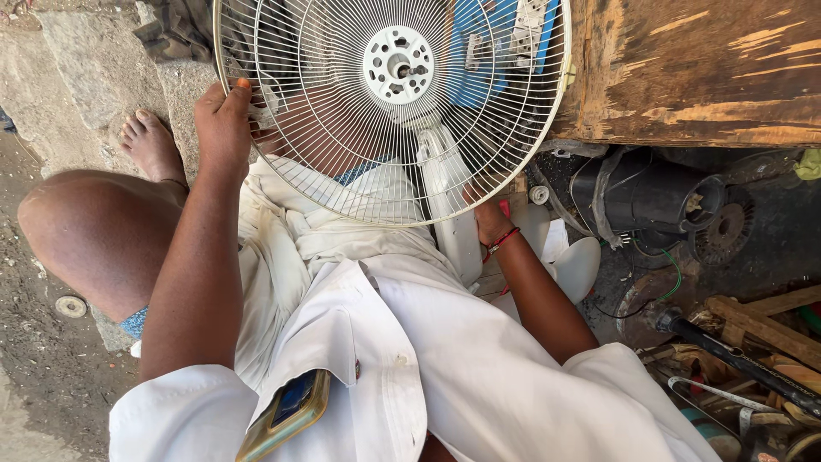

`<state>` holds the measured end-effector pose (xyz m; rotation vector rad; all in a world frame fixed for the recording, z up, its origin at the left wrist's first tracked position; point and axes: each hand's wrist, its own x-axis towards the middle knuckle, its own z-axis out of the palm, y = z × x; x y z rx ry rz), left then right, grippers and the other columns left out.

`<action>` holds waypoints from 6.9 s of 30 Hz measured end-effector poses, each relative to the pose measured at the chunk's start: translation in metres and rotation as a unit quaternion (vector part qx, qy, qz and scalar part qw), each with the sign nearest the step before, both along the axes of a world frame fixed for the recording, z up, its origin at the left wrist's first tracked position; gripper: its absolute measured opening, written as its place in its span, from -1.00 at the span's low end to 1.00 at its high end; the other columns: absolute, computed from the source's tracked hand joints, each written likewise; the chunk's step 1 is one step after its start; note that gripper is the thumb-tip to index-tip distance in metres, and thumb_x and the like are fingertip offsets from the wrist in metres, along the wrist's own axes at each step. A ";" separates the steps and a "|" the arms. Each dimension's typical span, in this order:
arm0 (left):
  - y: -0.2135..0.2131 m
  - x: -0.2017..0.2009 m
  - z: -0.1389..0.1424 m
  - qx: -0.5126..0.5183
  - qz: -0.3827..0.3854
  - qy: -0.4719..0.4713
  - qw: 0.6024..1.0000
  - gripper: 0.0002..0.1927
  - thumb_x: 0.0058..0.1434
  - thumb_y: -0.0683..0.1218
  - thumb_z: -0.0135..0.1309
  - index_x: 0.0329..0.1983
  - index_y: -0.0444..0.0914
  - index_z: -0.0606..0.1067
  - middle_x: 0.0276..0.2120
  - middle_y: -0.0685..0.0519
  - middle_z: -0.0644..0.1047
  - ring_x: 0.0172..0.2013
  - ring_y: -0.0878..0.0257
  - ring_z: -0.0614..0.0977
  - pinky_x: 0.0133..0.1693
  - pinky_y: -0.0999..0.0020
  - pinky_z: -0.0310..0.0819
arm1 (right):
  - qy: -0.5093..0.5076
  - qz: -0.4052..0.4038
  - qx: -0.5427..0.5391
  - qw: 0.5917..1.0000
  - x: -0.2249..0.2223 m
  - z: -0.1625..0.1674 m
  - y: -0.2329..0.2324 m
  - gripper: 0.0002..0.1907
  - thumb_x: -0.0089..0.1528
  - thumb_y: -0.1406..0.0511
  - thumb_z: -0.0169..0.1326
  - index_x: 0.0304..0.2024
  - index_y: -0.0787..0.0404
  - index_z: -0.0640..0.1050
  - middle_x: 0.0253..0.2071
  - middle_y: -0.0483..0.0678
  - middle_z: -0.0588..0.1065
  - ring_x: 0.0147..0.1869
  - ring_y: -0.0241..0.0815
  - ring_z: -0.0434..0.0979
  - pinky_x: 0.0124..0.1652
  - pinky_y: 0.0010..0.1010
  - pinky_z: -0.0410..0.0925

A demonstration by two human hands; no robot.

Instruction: The person sits on the ground repairing a table fan. They hold the fan motor housing, attach the plastic blade to the motor shaft, thread and tighten the retaining nut by hand, then align and secure the round wire grill guard over the blade, working the fasteners at the hub.

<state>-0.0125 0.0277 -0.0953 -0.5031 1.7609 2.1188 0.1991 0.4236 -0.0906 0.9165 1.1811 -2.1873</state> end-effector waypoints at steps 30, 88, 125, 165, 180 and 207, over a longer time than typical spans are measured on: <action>0.015 -0.003 0.009 0.000 0.005 -0.008 1.000 -0.77 0.47 -0.08 0.00 -0.12 -0.36 0.54 -0.37 0.04 0.58 -0.47 0.35 0.56 -0.44 0.42 0.50 | -0.002 -0.014 0.049 0.999 -0.029 0.015 0.013 -0.38 0.38 -0.05 0.02 0.30 0.21 0.45 0.19 -0.02 0.52 0.20 -0.12 0.54 0.16 -0.21 0.43; 0.024 0.001 0.008 0.003 0.001 -0.012 1.000 -0.78 0.47 -0.08 0.01 -0.19 -0.34 0.52 -0.41 0.05 0.54 -0.53 0.36 0.52 -0.51 0.41 0.43 | -0.063 0.081 0.165 0.981 -0.027 0.009 0.025 -0.37 0.29 0.03 0.16 0.32 0.19 0.43 0.21 -0.05 0.49 0.23 -0.21 0.46 0.18 -0.25 0.37; 0.060 0.040 -0.003 -0.006 0.054 0.041 0.998 -0.77 0.50 -0.06 -0.03 -0.15 -0.31 0.53 -0.37 0.13 0.50 -0.43 0.43 0.50 -0.43 0.44 0.52 | 0.176 0.083 0.350 0.917 -0.038 0.012 0.069 -0.46 0.42 0.07 0.00 0.32 0.26 0.43 0.26 0.15 0.45 0.33 0.14 0.46 0.22 -0.04 0.34; 0.109 0.031 0.058 -0.120 0.089 0.018 0.989 -0.74 0.41 -0.05 0.03 -0.33 -0.31 0.51 -0.56 0.15 0.42 -0.57 0.41 0.39 -0.54 0.38 0.38 | 0.218 -0.019 0.014 0.976 -0.129 0.007 0.032 -0.47 0.44 0.11 -0.03 0.36 0.26 0.36 0.28 0.09 0.43 0.32 0.02 0.47 0.24 -0.07 0.42; 0.120 -0.019 0.056 -0.096 0.098 0.012 0.990 -0.79 0.39 -0.05 0.01 -0.27 -0.26 0.53 -0.55 0.17 0.45 -0.61 0.41 0.46 -0.58 0.34 0.57 | 0.224 -0.035 0.010 0.974 -0.168 -0.002 0.043 -0.47 0.44 0.08 -0.02 0.35 0.27 0.36 0.27 0.09 0.42 0.30 0.03 0.47 0.25 -0.07 0.41; 0.066 -0.005 0.023 -0.225 0.142 0.055 0.962 -0.76 0.38 -0.05 0.06 -0.32 -0.30 0.56 -0.57 0.14 0.48 -0.55 0.38 0.41 -0.47 0.33 0.26 | 0.224 -0.245 -0.122 0.935 -0.127 0.025 0.040 -0.21 0.30 -0.17 -0.09 0.40 0.16 0.29 0.36 0.17 0.35 0.33 0.22 0.44 0.20 0.23 0.38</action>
